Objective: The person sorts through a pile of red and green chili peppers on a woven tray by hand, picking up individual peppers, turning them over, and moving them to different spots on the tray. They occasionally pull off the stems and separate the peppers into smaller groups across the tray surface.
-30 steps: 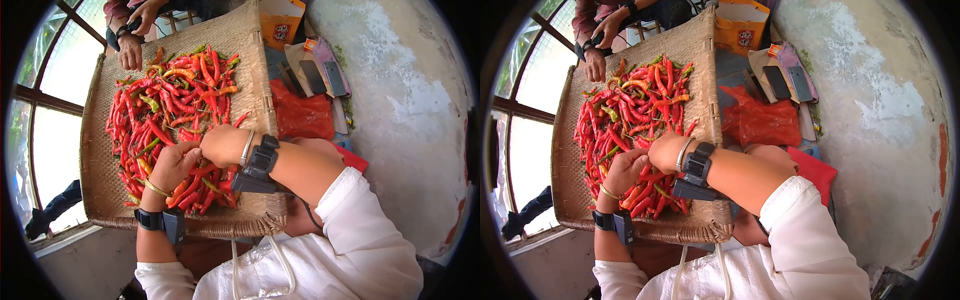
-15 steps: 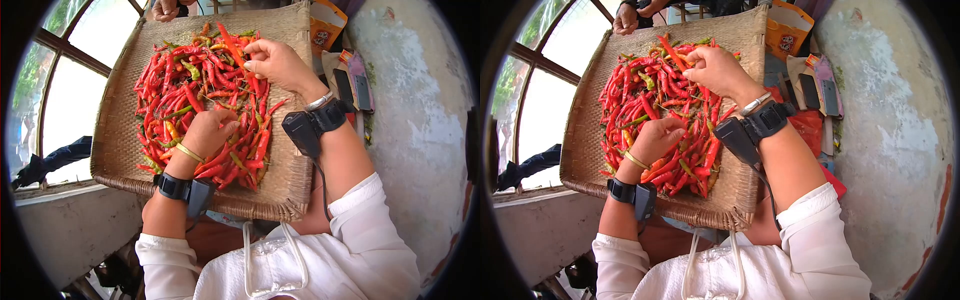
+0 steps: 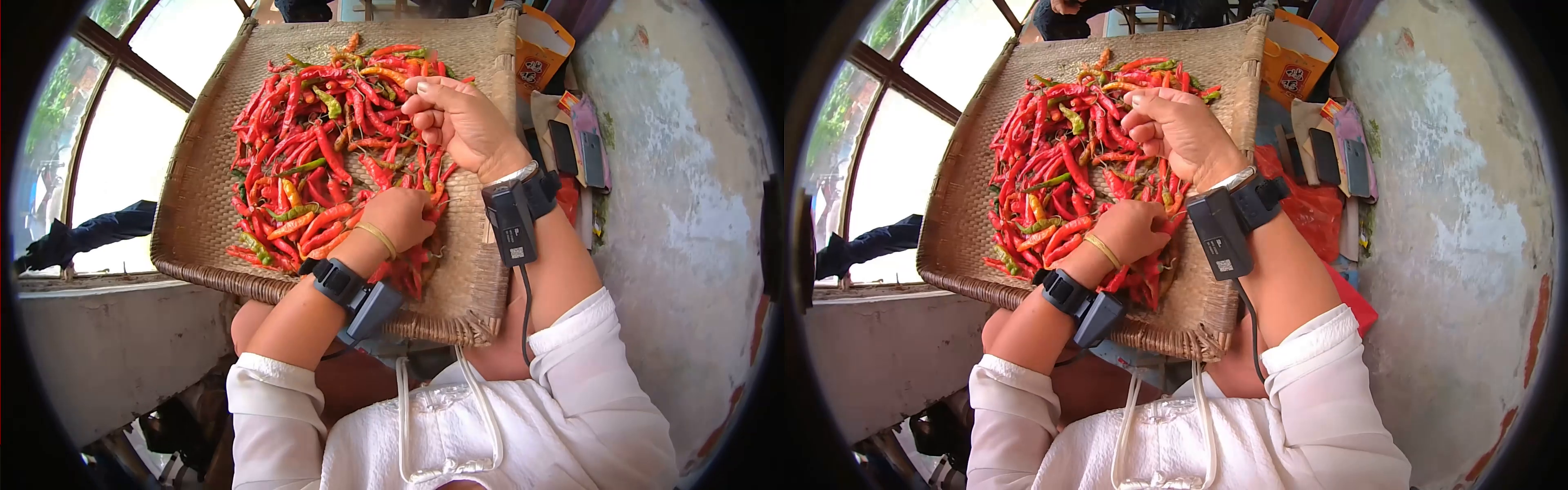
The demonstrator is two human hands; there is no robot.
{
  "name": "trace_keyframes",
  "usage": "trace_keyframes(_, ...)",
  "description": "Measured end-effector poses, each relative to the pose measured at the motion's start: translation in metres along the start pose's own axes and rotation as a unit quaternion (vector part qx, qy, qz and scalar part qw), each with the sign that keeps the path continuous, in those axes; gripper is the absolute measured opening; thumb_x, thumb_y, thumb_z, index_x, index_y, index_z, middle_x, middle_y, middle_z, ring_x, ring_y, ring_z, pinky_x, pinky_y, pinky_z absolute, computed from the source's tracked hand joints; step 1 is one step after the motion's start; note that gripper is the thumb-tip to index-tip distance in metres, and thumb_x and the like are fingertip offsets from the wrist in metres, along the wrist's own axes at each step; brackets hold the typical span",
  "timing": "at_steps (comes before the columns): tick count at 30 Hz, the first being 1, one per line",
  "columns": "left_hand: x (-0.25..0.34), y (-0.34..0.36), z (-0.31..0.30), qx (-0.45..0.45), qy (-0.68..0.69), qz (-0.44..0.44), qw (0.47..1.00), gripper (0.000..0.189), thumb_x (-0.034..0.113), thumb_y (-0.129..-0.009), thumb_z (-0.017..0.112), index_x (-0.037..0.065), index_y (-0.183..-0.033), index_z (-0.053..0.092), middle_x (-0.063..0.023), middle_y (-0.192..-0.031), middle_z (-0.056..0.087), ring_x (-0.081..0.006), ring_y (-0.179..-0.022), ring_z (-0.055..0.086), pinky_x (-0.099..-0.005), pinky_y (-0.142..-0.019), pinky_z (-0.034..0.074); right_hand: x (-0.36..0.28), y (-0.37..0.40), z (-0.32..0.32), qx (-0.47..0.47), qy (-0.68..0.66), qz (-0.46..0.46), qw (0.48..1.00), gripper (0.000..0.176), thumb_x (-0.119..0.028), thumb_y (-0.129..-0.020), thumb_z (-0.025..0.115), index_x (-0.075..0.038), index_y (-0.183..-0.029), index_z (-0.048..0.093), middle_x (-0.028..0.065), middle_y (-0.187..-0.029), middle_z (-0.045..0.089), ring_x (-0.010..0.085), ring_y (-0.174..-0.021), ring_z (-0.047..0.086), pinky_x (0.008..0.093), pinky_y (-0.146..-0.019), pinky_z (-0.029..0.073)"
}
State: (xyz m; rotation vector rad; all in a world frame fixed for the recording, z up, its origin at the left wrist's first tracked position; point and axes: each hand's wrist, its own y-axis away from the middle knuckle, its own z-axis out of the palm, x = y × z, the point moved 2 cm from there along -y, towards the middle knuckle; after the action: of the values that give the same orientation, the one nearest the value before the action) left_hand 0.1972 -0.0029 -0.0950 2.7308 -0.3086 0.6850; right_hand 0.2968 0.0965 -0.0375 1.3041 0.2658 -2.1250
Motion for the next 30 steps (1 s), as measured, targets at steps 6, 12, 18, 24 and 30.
trace_keyframes(6, -0.024, 0.009, -0.037, 0.017, 0.315, -0.045, 0.948, 0.015, 0.015, -0.08, 0.065, 0.002, -0.084, 0.062, 0.0019, -0.066, 0.056, -0.004, -0.059, 0.048, -0.0227, -0.053, 0.042, -0.006, 0.049, -0.003, 0.028, 0.016, -0.019, 0.999, 0.023, -0.02, -0.086, 0.056, -0.004, -0.103, 0.055, 0.0023, -0.079, 0.061, 0.0041, -0.06, 0.057, 0.016, -0.048, 0.042)
trace_keyframes(12, -0.062, 0.012, -0.1, 0.304, 0.651, -0.053, 0.694, 0.021, 0.022, -0.087, 0.057, 0.003, -0.096, 0.056, 0.0006, -0.076, 0.058, -0.0039, -0.057, 0.052, -0.0193, -0.048, 0.044, 0.006, 0.049, 0.003, -0.014, 0.27, 0.041, 0.962, 0.022, -0.018, -0.084, 0.057, -0.002, -0.099, 0.059, 0.0048, -0.079, 0.062, 0.0085, -0.06, 0.057, 0.0204, -0.05, 0.045)
trace_keyframes(18, -0.058, 0.0, -0.065, 0.099, 0.332, -0.051, 0.937, 0.032, 0.016, -0.086, 0.055, -0.002, -0.112, 0.054, -0.0087, -0.088, 0.063, -0.0121, -0.063, 0.059, -0.0249, -0.057, 0.048, 0.029, 0.031, 0.014, -0.189, 0.522, 0.142, 0.819, 0.028, -0.015, -0.083, 0.054, 0.001, -0.105, 0.054, 0.0087, -0.083, 0.06, 0.0152, -0.062, 0.059, 0.0279, -0.057, 0.048)
trace_keyframes(24, -0.058, -0.007, -0.02, 0.036, -0.093, 0.078, 0.992, 0.025, 0.012, -0.074, 0.055, 0.008, -0.097, 0.061, -0.0145, -0.097, 0.061, -0.0281, -0.091, 0.059, -0.0384, -0.075, 0.05, 0.059, 0.016, -0.005, -0.285, 0.689, 0.081, 0.662, 0.024, -0.012, -0.077, 0.051, -0.002, -0.097, 0.059, 0.0144, -0.087, 0.062, 0.0251, -0.075, 0.061, 0.0342, -0.069, 0.049)
trace_keyframes(30, -0.072, -0.006, -0.033, 0.01, -0.132, 0.032, 0.991, 0.017, 0.014, -0.071, 0.055, 0.009, -0.084, 0.065, -0.014, -0.085, 0.063, -0.0306, -0.082, 0.061, -0.0411, -0.07, 0.05, 0.041, 0.024, -0.002, -0.234, 0.666, 0.095, 0.702, 0.023, -0.011, -0.074, 0.051, -0.002, -0.093, 0.06, 0.0156, -0.085, 0.062, 0.0272, -0.08, 0.061, 0.0363, -0.072, 0.047)
